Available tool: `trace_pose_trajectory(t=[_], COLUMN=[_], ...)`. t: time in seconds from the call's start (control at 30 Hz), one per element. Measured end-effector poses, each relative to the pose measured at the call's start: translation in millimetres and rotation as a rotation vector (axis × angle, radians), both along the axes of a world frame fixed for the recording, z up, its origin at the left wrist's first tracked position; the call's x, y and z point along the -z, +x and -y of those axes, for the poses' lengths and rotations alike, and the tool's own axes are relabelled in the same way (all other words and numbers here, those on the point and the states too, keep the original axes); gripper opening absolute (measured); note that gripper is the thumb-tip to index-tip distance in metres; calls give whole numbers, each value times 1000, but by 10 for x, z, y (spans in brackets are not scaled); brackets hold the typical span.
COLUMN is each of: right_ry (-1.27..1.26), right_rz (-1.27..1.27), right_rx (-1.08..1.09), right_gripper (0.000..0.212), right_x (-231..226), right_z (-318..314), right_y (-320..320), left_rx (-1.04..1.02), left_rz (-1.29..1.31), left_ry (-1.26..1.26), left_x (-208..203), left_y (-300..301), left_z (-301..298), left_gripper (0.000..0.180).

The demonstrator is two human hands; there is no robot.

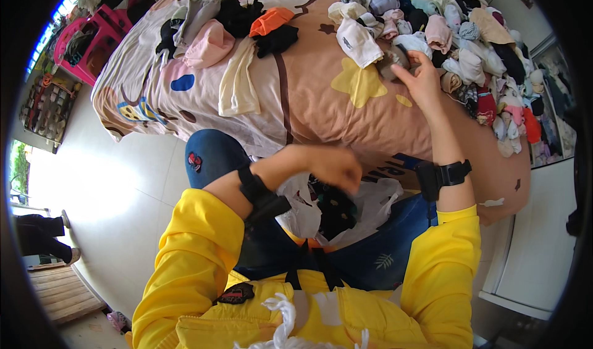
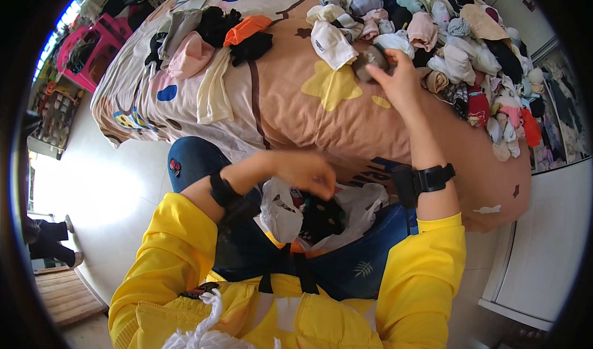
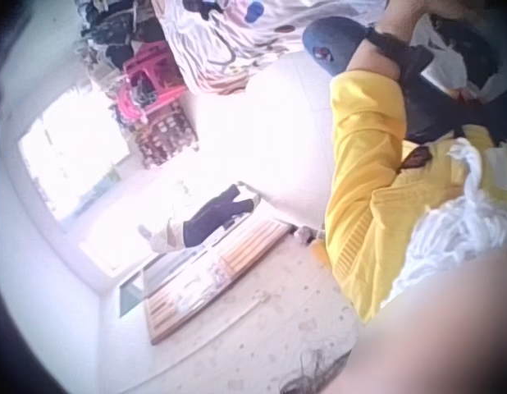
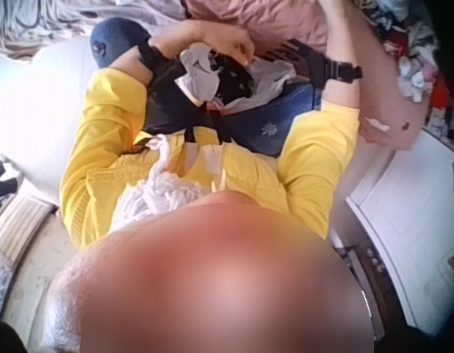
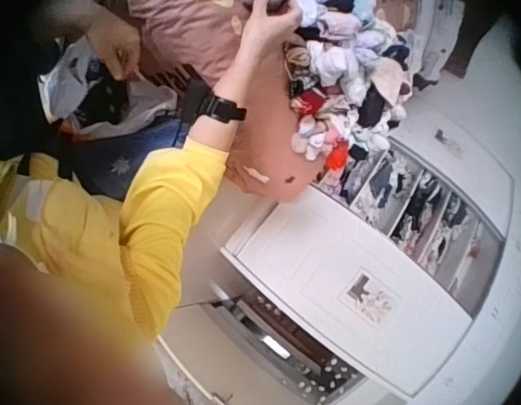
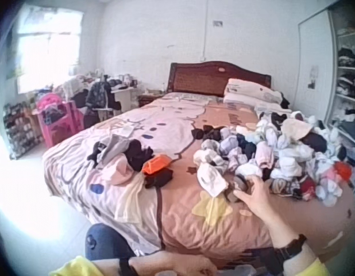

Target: The person sits on a bed and folds multiple socks one by one. They pick up each sock, turn it inside out, fold it into a compact shape, and place it on a growing pile. The process is repeated for several socks of different colors and patterns.

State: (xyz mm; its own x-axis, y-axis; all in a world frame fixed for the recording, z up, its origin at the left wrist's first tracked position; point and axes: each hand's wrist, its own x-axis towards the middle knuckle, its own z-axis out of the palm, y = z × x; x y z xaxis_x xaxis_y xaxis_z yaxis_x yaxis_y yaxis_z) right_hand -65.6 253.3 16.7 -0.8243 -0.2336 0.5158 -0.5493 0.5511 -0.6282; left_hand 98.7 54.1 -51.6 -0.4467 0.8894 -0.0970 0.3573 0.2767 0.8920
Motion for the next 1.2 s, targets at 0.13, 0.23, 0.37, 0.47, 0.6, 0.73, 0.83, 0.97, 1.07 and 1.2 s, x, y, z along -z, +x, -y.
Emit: trace_pose_trajectory(t=[0.13, 0.23, 0.37, 0.47, 0.6, 0.73, 0.83, 0.97, 1.07, 1.2], right_ry=[116, 53, 117, 200, -164, -95, 89, -51, -638, -822], right_rz=[-253, -108, -276, -395, -202, -25, -266, -21, 722, 1031], right_rx=[-152, -351, -370, -472, -375, -322, -260, -226, -454, -581], right_gripper=[30, 20, 26, 27, 28, 29, 27, 21, 13, 15], right_x=[-7, -90, -279, -340, -275, -140, -82, -115, -214, -240], right_z=[79, 83, 124, 208, 331, 380, 399, 370, 260, 220], right_y=[290, 633, 999, 1151, 1148, 1160, 1182, 1162, 1091, 1017], left_rx=[340, -3, -909, -1052, -947, -1028, -1145, -1144, -1093, -1066], left_rz=[-205, -105, 119, 20, 116, -41, -217, -195, -43, 132], left_ry=[-630, -201, 706, 882, 945, 890, 868, 762, 846, 1003], left_x=[258, 100, -356, -595, -598, -463, -404, -378, -390, -411], left_y=[182, 113, 58, -17, -78, -40, -54, -57, -90, -172], left_z=[-106, -37, -86, -27, 29, -33, -89, -109, -68, -38], left_gripper=[42, 33, 34, 63, 62, 60, 60, 59, 51, 44])
